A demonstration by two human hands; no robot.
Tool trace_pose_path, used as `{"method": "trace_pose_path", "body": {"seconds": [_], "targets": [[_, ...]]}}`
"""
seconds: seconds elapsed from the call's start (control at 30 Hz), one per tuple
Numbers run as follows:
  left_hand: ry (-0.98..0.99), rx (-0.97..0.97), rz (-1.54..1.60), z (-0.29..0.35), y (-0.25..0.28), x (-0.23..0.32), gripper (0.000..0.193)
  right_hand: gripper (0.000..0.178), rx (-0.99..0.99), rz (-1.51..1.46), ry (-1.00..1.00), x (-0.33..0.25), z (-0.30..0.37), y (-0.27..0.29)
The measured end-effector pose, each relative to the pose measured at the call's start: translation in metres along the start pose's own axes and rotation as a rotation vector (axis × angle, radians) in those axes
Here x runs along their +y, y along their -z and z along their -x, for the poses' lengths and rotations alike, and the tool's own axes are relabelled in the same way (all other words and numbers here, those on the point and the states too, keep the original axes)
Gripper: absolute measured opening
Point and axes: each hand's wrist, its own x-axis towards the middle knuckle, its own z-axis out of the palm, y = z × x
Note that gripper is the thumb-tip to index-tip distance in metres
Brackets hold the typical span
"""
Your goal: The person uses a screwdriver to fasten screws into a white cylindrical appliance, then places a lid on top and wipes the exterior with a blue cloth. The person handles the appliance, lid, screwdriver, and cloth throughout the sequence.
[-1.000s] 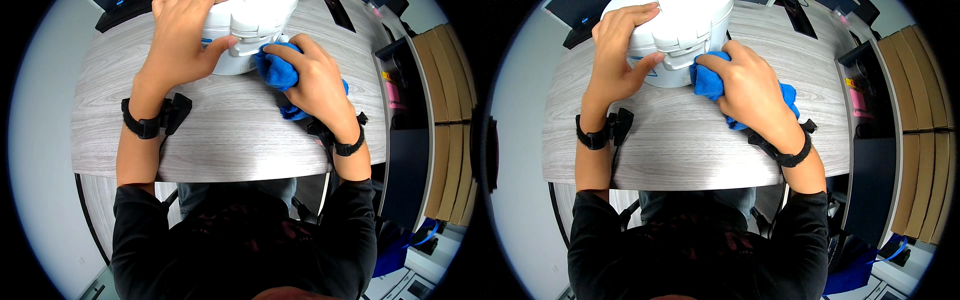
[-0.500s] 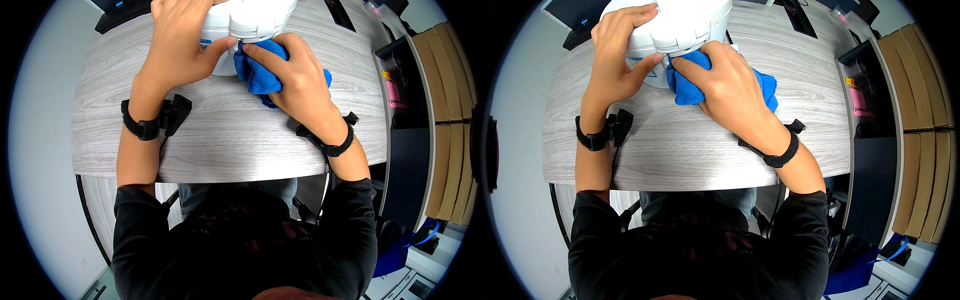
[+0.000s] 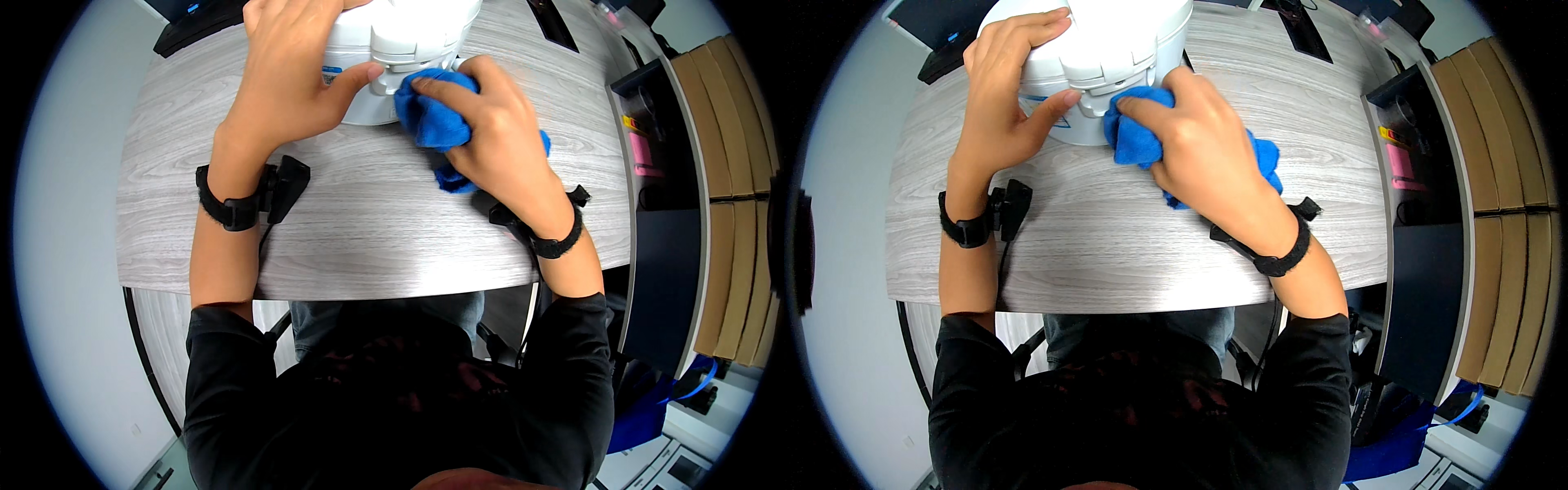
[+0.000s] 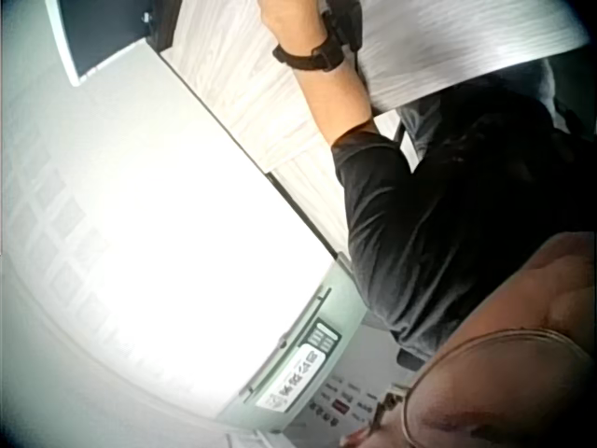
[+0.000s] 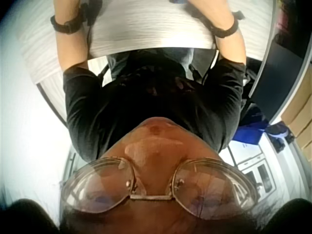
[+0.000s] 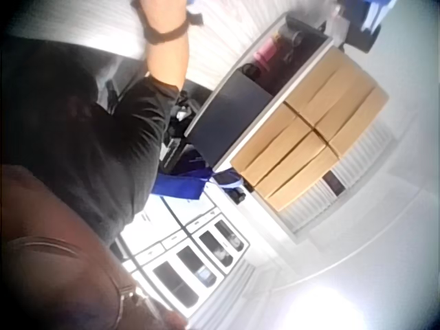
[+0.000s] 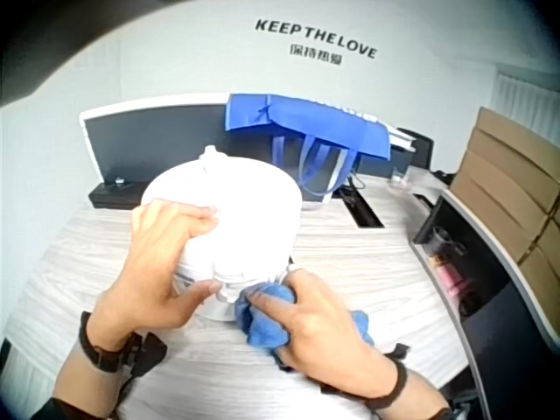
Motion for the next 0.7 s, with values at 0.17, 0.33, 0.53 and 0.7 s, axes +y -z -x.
{"method": "trace_pose_path", "body": {"seconds": [0.17, 0.33, 0.53, 0.7], "targets": [[-0.015, -0.005, -0.03, 0.008, -0.003, -0.008, 0.059, 0.054, -0.091, -0.067, 0.025, 0.003, -0.003, 0.009], [-0.018, -0.002, -0.034, 0.007, -0.003, -0.007, 0.061, 0.05, 0.074, -0.149, 0.129, -0.006, -0.008, 0.015], [-0.029, 0.001, -0.024, 0.006, -0.003, -0.007, 0.061, 0.048, 0.151, -0.088, 0.143, -0.006, -0.009, -0.001], [-0.031, -0.004, -0.024, 0.007, -0.002, -0.008, 0.06, 0.049, 0.139, -0.087, 0.136, -0.005, -0.009, -0.001]]}}
